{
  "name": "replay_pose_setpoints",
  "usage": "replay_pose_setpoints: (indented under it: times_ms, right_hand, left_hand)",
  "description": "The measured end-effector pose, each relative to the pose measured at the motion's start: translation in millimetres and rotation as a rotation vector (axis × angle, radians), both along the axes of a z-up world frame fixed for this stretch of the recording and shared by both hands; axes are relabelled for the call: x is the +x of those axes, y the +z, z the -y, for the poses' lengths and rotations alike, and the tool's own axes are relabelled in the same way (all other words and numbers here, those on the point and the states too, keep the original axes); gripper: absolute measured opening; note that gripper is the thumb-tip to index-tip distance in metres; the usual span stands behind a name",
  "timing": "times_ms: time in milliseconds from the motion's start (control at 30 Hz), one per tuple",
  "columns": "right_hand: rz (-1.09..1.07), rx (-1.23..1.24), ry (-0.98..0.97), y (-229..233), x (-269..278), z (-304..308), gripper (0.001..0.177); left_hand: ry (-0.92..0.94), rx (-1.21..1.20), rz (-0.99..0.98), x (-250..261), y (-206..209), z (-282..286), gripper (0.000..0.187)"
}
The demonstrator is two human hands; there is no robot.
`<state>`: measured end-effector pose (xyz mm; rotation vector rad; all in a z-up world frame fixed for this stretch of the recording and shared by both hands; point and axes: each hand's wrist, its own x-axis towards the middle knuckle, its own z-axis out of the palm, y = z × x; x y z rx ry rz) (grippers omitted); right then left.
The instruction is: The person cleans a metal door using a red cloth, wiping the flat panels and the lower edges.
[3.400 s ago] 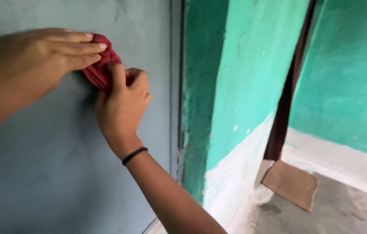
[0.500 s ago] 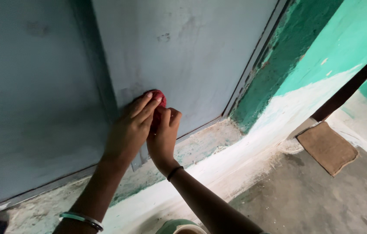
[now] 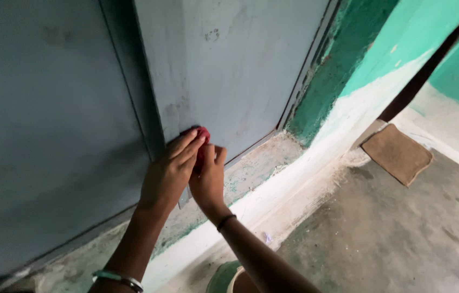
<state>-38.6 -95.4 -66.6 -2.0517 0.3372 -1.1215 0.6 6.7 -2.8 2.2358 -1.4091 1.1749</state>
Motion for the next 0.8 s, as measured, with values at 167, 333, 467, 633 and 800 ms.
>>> replay_pose_setpoints:
  times_ms: [167, 333, 467, 633, 800]
  right_hand:
    - [-0.013, 0.06, 0.014, 0.0, -8.4, -9.6, 0.035]
    - [-0.133, 0.144, 0.129, 6.5, -14.1, -17.0, 0.042]
    - [-0.085, 0.12, 0.198, 7.1, -21.5, -19.0, 0.035]
    - [-0.142, 0.271, 0.408, 34.2, -42.3, -9.6, 0.042]
    - [-0.101, 0.535, 0.81, 57.0, -71.2, 2.7, 0.037]
  left_hand:
    - [-0.164, -0.128, -0.205, -6.1, -1.0, -14.7, 0.035]
    - [-0.146, -0.238, -0.302, -14.9, 3.1, -22.0, 0.031]
    - [-0.109, -0.307, -0.384, -21.9, 4.7, -19.9, 0.033]
    - [-0.108, -0.486, -0.419, -41.1, 18.5, -19.1, 0.039]
    - [-0.142, -0.718, -0.47, -60.5, 40.5, -9.9, 0.036]
